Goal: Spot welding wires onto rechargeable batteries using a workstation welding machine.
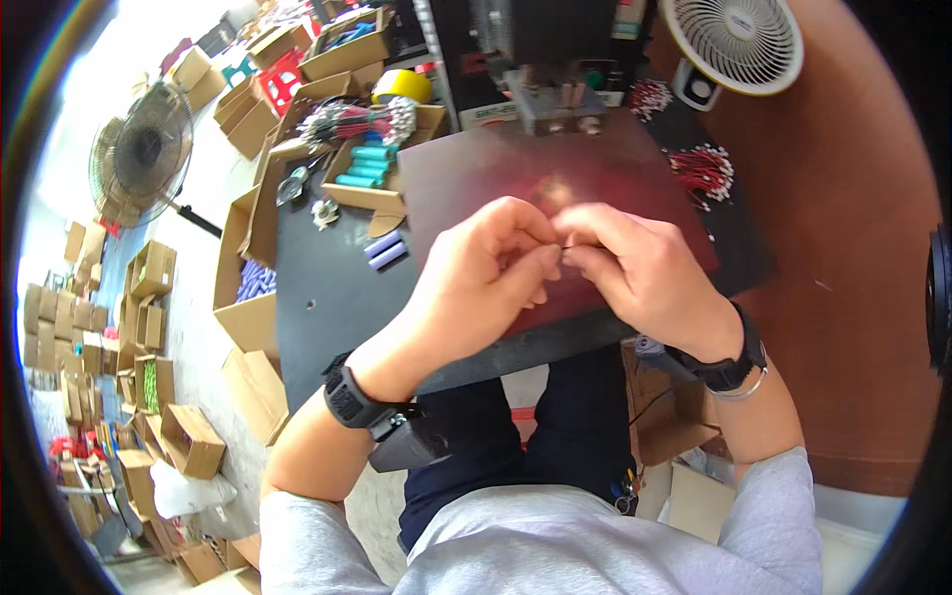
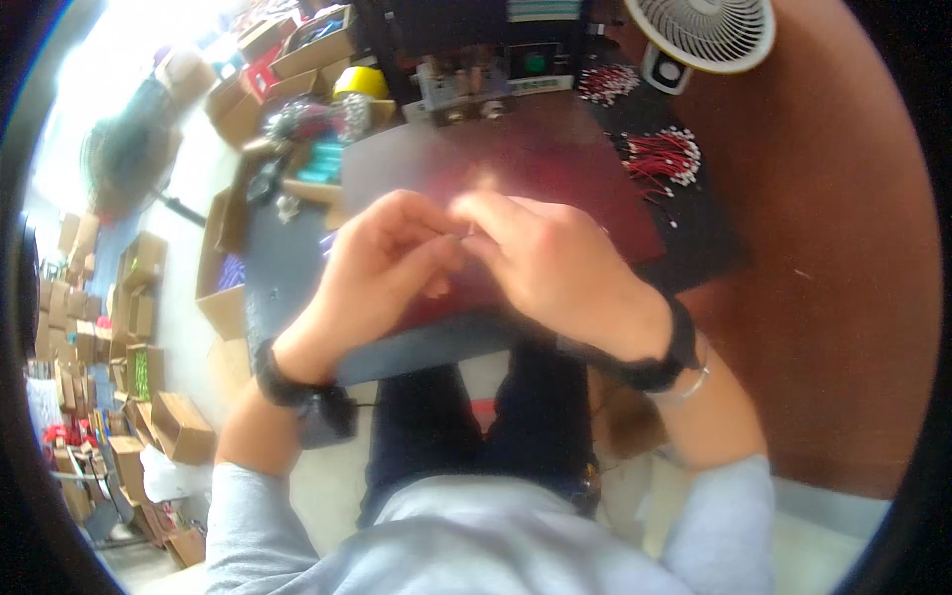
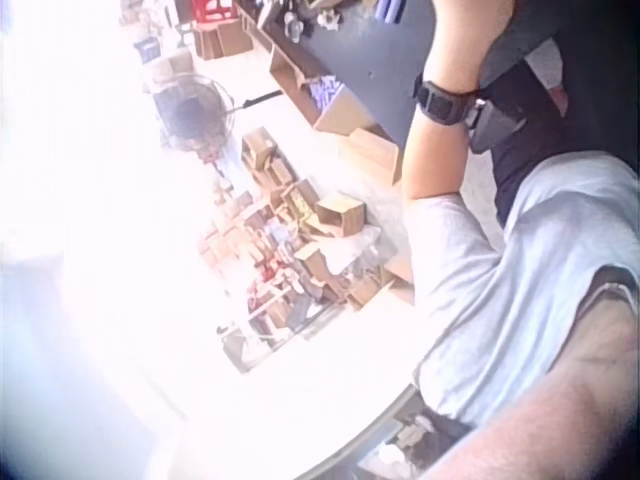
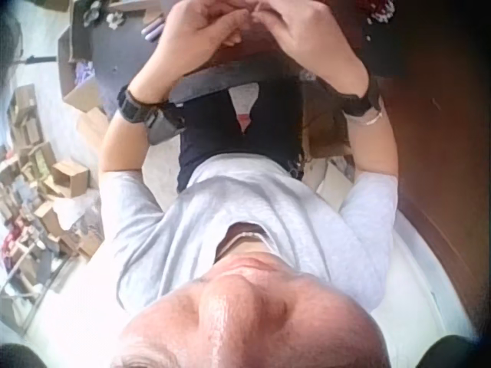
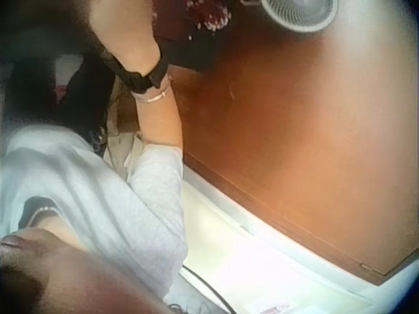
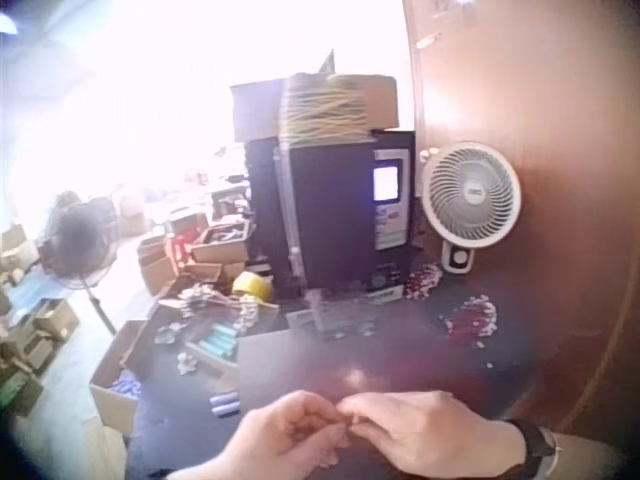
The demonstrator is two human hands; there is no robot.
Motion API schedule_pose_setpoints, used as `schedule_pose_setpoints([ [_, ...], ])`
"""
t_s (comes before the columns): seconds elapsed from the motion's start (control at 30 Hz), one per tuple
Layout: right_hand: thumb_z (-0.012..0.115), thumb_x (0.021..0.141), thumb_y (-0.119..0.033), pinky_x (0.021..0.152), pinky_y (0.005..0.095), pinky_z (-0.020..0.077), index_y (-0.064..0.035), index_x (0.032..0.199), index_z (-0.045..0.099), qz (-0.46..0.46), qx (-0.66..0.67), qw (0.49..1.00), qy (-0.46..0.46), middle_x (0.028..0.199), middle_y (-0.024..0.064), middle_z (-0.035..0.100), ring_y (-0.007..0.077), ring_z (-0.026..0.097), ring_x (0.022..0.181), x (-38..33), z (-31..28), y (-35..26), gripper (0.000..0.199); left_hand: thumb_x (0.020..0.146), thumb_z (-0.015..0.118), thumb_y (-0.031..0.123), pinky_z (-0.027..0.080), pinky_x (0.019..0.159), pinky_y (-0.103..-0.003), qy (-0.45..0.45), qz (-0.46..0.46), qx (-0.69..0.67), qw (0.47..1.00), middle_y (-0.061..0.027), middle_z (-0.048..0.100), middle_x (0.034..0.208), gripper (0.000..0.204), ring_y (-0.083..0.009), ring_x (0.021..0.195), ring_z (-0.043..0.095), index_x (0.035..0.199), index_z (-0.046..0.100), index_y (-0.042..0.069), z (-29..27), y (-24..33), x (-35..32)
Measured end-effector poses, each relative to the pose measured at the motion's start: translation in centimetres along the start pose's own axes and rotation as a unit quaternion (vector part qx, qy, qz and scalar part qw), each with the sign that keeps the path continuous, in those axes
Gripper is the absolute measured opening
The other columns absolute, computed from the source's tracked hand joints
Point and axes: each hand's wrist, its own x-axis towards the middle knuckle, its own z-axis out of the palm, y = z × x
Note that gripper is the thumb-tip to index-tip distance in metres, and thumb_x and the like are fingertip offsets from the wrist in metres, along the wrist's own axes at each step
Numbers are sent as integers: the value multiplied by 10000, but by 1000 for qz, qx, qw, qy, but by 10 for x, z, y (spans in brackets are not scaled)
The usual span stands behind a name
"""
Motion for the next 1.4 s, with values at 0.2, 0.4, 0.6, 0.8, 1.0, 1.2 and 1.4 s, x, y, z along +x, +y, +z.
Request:
schedule_pose_setpoints([
  [0.2,532,749,-5,587,340,427,-4,814,505,13,-5,1000,17,733,158,527,320,531,673,4,-7,-1,70,811,540,85,456,555,-223,181,57,137,972,-43,593,732,112,-100,620,573,905,553,25,-58,-20,-18],
  [0.4,501,743,32,593,293,412,4,798,496,77,19,996,-36,725,121,508,234,517,654,9,-13,-4,62,725,595,177,453,652,-334,135,55,651,745,-60,552,774,115,-220,784,543,767,575,72,-121,-104,-24],
  [0.6,546,732,26,604,245,414,15,789,526,56,63,996,-27,717,65,507,147,518,673,16,-15,-2,62,729,591,185,431,695,-339,77,48,677,731,-64,522,817,140,-234,821,499,809,574,72,-119,-113,-18],
  [0.8,577,755,-29,658,208,426,3,812,559,119,175,977,18,740,3,552,60,505,712,9,-24,15,67,761,589,80,460,579,-299,211,109,467,852,-73,565,821,158,-221,653,562,897,519,37,-92,-59,-20],
  [1.0,582,762,-64,526,154,348,-19,803,552,185,311,931,40,704,-19,518,24,441,613,16,-26,25,68,733,600,30,468,605,-258,113,209,349,906,-93,590,807,293,-176,654,582,1012,513,33,-47,-26,6],
  [1.2,571,765,-65,574,186,394,-3,797,560,198,343,918,26,729,20,553,60,490,649,20,-25,47,71,757,584,30,469,614,-247,31,113,227,967,-108,599,836,226,-160,733,614,970,511,6,-21,-14,35],
  [1.4,576,759,-81,583,205,421,8,790,564,197,408,891,25,737,51,575,87,528,660,26,-19,54,95,751,606,50,472,635,-233,17,84,143,986,-92,614,823,229,-134,739,611,950,518,-18,-15,-23,61],
])
